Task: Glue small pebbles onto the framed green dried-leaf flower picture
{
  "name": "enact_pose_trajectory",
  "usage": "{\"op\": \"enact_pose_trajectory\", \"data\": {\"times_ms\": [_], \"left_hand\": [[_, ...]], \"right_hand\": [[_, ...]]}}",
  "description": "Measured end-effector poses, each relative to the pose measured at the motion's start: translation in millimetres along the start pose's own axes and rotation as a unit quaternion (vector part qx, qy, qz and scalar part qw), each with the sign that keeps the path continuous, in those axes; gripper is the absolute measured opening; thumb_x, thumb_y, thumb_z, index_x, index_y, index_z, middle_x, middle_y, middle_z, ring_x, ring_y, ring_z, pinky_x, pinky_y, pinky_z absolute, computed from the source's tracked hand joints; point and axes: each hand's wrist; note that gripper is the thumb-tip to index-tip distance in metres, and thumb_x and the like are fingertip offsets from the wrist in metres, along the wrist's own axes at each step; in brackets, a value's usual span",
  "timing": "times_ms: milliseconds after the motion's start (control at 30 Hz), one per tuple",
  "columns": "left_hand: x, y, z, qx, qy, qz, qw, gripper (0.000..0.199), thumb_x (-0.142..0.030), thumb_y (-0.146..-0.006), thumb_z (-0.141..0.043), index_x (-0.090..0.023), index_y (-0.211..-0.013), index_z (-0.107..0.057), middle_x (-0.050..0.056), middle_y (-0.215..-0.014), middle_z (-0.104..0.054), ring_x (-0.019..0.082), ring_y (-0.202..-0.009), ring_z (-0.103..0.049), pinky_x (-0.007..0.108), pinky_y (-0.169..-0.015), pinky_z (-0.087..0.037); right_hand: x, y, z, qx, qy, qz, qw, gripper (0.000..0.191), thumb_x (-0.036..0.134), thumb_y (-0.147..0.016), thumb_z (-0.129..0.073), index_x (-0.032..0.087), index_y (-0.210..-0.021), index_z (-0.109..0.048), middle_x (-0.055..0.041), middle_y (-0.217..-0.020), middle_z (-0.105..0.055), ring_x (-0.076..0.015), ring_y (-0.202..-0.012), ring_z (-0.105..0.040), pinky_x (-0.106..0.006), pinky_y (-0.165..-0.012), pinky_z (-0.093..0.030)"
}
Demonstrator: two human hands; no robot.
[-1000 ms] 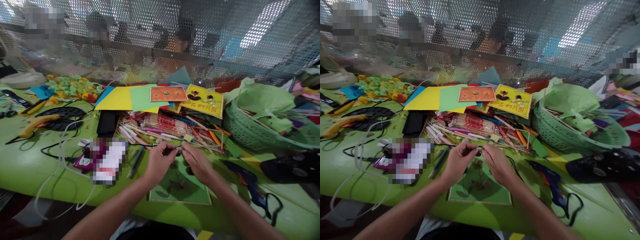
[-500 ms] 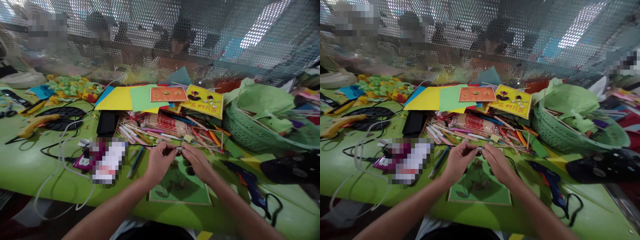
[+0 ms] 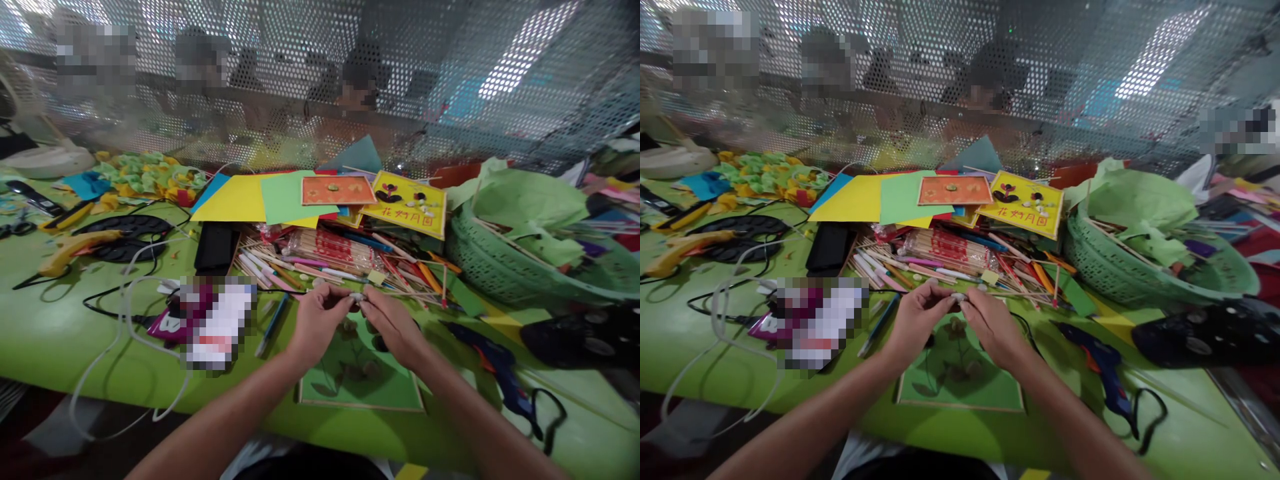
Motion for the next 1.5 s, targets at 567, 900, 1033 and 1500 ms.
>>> {"op": "enact_pose_trajectory", "data": {"times_ms": [567, 900, 1033, 1500], "left_hand": [[-5.8, 1.9, -1.1, 0.011, -0.012, -0.012, 1.0, 0.015, -0.027, -0.078, -0.074, -0.013, -0.082, -0.069, 0.004, -0.077, -0.072, 0.015, -0.072, -0.066, 0.026, -0.072, -0.053], [-1.3, 2.6, -1.3, 0.016, -0.053, -0.023, 0.998, 0.014, -0.027, -0.078, -0.073, -0.014, -0.082, -0.07, 0.004, -0.076, -0.072, 0.015, -0.07, -0.066, 0.026, -0.069, -0.052], [-1.5, 1.4, -1.5, 0.013, -0.025, -0.006, 1.0, 0.017, -0.028, -0.076, -0.076, -0.013, -0.081, -0.069, 0.004, -0.076, -0.073, 0.014, -0.069, -0.066, 0.025, -0.068, -0.052], [-2.0, 2.0, -1.9, 0.012, -0.027, -0.009, 1.0, 0.017, -0.029, -0.076, -0.075, -0.014, -0.081, -0.07, 0.004, -0.076, -0.072, 0.015, -0.07, -0.067, 0.027, -0.069, -0.053]], "right_hand": [[3.3, 0.3, 7.3, 0.012, 0.018, 0.0, 1.0, 0.031, 0.04, -0.1, -0.035, 0.023, -0.077, -0.046, 0.001, -0.069, -0.05, -0.0158, -0.062, -0.046, -0.03, -0.058, -0.032], [1.6, -1.3, 3.9, -0.015, 0.06, 0.018, 0.998, 0.031, 0.037, -0.099, -0.034, 0.023, -0.072, -0.041, 0.0011, -0.066, -0.048, -0.0155, -0.06, -0.042, -0.031, -0.057, -0.029], [3.6, -1.3, 4.3, -0.013, 0.042, 0.003, 0.999, 0.03, 0.037, -0.098, -0.034, 0.023, -0.072, -0.039, 0.0013, -0.065, -0.047, -0.0157, -0.06, -0.042, -0.03, -0.057, -0.029], [0.7, -0.2, 3.3, -0.005, 0.045, 0.004, 0.999, 0.03, 0.038, -0.1, -0.036, 0.023, -0.075, -0.042, 0.0012, -0.068, -0.049, -0.0159, -0.062, -0.044, -0.03, -0.058, -0.03]]}}
Point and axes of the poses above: each hand's wrist, its own y-axis away from the middle knuckle, its own z-axis out of the back of the hand, x = y × z
